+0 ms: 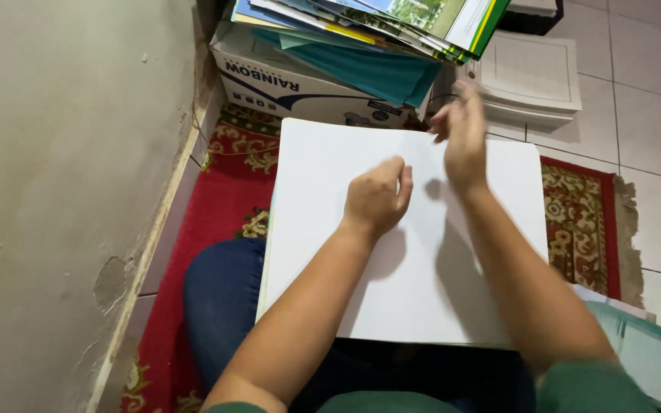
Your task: Folding printed paper brochures by hand and pressing the creases flat.
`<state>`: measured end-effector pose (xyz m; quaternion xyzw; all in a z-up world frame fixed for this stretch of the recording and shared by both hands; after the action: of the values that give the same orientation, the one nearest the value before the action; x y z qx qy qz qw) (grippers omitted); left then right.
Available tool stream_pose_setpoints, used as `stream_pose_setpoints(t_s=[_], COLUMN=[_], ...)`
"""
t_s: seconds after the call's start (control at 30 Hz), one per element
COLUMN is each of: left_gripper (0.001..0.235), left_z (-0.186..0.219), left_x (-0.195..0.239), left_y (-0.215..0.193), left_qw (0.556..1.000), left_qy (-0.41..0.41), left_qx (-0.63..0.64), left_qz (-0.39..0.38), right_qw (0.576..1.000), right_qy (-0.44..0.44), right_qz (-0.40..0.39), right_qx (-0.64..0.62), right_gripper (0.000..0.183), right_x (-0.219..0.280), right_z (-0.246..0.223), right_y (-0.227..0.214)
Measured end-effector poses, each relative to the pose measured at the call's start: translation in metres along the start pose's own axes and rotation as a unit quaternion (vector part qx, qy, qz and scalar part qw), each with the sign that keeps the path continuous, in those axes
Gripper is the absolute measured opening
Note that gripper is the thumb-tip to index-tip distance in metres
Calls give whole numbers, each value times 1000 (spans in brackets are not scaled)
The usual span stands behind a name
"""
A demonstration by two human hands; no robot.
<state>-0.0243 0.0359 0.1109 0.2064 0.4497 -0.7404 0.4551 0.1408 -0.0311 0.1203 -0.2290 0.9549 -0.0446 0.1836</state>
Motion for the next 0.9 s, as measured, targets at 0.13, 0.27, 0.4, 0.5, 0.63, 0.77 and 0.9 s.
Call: stream_pose_setpoints(t_s=[0.13, 0.27, 0.4, 0.5, 0.63, 0.77, 0.9], left_gripper=[54, 62, 66, 62, 72, 52, 51], left_z=[24, 84, 86, 89, 125, 139, 93], left_x=[10, 33, 22, 34, 25, 13, 42], left_y=[1, 8, 4, 18, -15, -44, 4], left_qw=[969, 944, 929, 718, 564, 804, 972], left_qy=[163, 242, 18, -305, -422, -165, 119], left_qx=[83, 206, 364, 610, 688, 539, 87], left_qz=[165, 90, -69, -138, -176, -190, -181], right_qw=[928, 671, 906, 995, 988, 987, 901], right_qy=[238, 245, 174, -66, -114, 23, 3], right_qz=[-42, -296, 6, -55, -33, -29, -45], right_qx=[-283, -634, -385, -51, 102, 157, 431], right_gripper=[57, 73, 74, 85, 63, 57, 52], right_x=[86, 122, 153, 162, 156, 166, 187], right_z=[-32, -48, -86, -86, -25, 6, 23], right_y=[17, 8, -18, -25, -48, -84, -123])
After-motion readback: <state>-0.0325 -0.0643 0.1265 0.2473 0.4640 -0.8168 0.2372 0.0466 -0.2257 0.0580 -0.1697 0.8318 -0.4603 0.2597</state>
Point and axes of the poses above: each hand's wrist, its own x-axis away from the middle knuckle, its own y-axis out of the palm, z = x × y, the point moved 6 cm from there along -x, towards the middle knuckle, and after that the axes turned 7 degrees about z, right-handed, at the moved point
